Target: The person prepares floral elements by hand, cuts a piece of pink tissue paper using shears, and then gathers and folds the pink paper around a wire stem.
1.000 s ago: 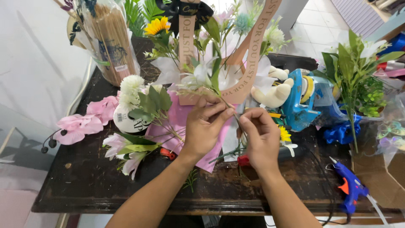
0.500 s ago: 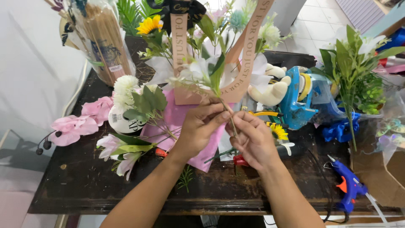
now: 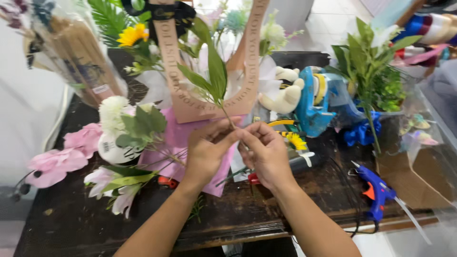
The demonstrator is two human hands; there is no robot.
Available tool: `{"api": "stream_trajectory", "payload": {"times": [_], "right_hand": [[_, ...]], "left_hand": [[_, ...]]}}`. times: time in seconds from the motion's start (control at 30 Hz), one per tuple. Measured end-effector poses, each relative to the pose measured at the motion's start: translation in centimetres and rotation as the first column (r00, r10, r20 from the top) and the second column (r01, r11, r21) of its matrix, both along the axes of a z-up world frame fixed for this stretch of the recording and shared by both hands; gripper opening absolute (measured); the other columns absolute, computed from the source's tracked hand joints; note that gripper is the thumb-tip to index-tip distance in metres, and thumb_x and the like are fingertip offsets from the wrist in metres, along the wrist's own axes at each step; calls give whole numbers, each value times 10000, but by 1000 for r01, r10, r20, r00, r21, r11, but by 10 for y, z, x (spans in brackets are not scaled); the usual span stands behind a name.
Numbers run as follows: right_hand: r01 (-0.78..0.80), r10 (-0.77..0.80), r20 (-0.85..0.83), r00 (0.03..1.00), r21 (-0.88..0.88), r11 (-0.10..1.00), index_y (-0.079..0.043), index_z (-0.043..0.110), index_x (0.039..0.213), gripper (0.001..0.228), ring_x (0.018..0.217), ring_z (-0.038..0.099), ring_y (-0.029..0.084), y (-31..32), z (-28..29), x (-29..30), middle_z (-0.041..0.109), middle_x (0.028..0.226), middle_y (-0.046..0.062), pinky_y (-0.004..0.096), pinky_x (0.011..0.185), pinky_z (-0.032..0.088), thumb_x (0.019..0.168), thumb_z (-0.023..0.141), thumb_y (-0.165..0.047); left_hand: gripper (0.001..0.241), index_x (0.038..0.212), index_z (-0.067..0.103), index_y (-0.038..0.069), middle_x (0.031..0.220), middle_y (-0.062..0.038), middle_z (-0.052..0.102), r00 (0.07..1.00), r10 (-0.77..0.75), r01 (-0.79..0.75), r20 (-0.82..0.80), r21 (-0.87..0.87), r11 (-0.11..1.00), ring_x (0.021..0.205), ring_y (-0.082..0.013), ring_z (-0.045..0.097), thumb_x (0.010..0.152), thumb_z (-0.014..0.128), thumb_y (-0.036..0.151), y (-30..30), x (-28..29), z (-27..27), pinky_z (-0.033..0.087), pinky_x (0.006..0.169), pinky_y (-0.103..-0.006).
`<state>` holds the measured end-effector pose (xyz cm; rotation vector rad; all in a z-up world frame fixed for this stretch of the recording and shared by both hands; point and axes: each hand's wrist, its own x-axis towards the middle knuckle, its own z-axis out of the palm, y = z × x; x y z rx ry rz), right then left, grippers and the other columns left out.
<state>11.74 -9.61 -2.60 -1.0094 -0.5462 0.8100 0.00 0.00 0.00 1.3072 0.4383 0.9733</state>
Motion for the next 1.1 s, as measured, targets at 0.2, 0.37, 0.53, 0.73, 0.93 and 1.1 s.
{"api": "stream_trajectory", "payload": {"times": [0.2,0.37,0.53,0.73,0.93,1.1], "right_hand": [[-35,36,-45,998,15,999,80,741,1020,106,646,748,207,4,7,3,697,744,142,311,604,660,986,783,-11],[-212,208,-161,965,-7,977,70,702,1047,123,647,780,237,-1,6,14,715,778,145,362,607,700,1028,705,-52],[-317,313,-237,920,25,948,73,674,1075,151,594,768,234,-6,0,23,674,753,157,398,535,701,1055,659,-76],[-469,468,-223,855,53,882,90,629,1174,230,513,676,137,-12,29,12,682,804,159,291,385,577,1082,612,-120],[-136,131,126,983,36,990,42,715,1022,134,444,525,129,-2,12,7,580,680,102,258,393,470,1082,677,-71],[-5,48,479,876,-91,996,-10,805,989,122,515,721,211,-2,13,15,746,693,127,352,532,595,1032,752,-111]], "left_hand": [[283,1151,830,-23,884,-156,835,991,8,5,137,-97,995,749,-178,766,887,922,24,11,3,-28,663,679,-348],[231,1003,853,-27,811,-143,832,990,26,-4,135,-161,987,672,-150,738,801,964,-32,3,-2,-5,631,596,-304],[516,1224,838,13,878,-91,860,996,9,3,87,-134,991,749,-61,746,735,1001,-15,4,1,-13,604,692,-193],[600,1348,772,-19,941,-141,849,986,-71,97,152,-175,980,785,-142,778,777,944,-82,1,0,-8,677,719,-296],[349,1197,844,27,967,-115,869,999,12,-7,40,-117,993,894,-113,742,881,939,140,-3,-4,4,660,863,-332],[152,1027,869,47,908,-168,861,976,106,-87,-190,106,991,839,-252,839,994,850,194,7,0,-6,696,759,-373]]}}
